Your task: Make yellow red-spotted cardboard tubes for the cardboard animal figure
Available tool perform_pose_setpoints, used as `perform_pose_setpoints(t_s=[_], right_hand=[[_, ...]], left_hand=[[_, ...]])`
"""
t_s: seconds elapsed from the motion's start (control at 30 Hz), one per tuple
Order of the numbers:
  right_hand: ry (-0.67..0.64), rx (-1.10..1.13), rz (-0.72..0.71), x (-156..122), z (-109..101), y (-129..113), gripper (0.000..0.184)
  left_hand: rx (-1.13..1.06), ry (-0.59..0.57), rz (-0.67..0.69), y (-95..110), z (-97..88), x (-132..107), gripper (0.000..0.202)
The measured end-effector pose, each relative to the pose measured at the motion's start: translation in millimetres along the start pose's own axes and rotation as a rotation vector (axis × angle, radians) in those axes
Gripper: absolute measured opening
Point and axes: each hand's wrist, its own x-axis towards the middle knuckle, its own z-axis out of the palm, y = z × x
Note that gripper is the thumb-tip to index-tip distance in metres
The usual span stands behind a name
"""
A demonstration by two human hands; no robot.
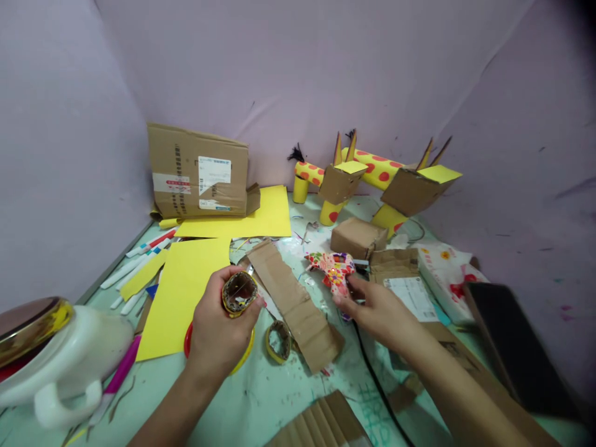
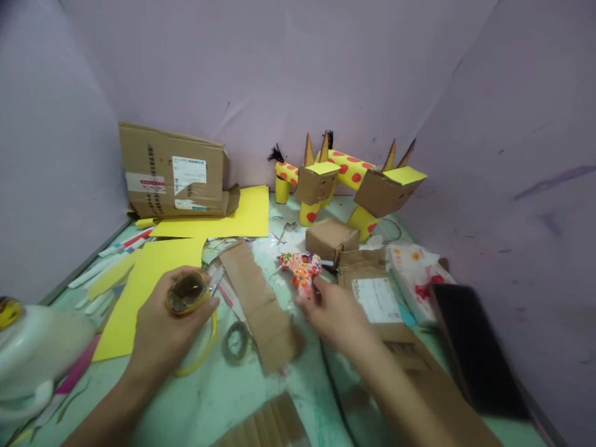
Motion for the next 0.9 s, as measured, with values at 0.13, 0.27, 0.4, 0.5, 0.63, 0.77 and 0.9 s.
perform_pose_setpoints(t_s=[0.13,0.27,0.4,0.5,0.63,0.77,0.9], right_hand=[[0.038,-0.694,-0.059,-27,-4,-15,0.021],[-0.2,-0.461,-0.358,-45,17,-25,0.04],[-0.317,-0.361,-0.435,-45,47,-33,0.058],[-0.326,-0.379,-0.494,-39,62,-32,0.056],[-0.259,-0.256,-0.574,-36,66,-24,0.049],[-0.18,-0.021,-0.463,-40,58,-18,0.039],[-0.15,0.065,-0.41,-42,46,-17,0.031]], left_hand=[[0.016,0.011,0.038,0,-0.2,-2,0.031],[0.019,0.013,0.046,-1,-0.3,-2,0.032],[0.004,0.017,0.047,-1,-0.3,-3,0.032],[-0.01,0.007,0.033,0,-0.4,-3,0.033],[-0.034,0.001,0.032,1,-0.4,-4,0.033],[-0.064,-0.015,-0.025,2,0.0,-2,0.033],[-0.098,-0.082,-0.095,1,4.7,-2,0.035]])
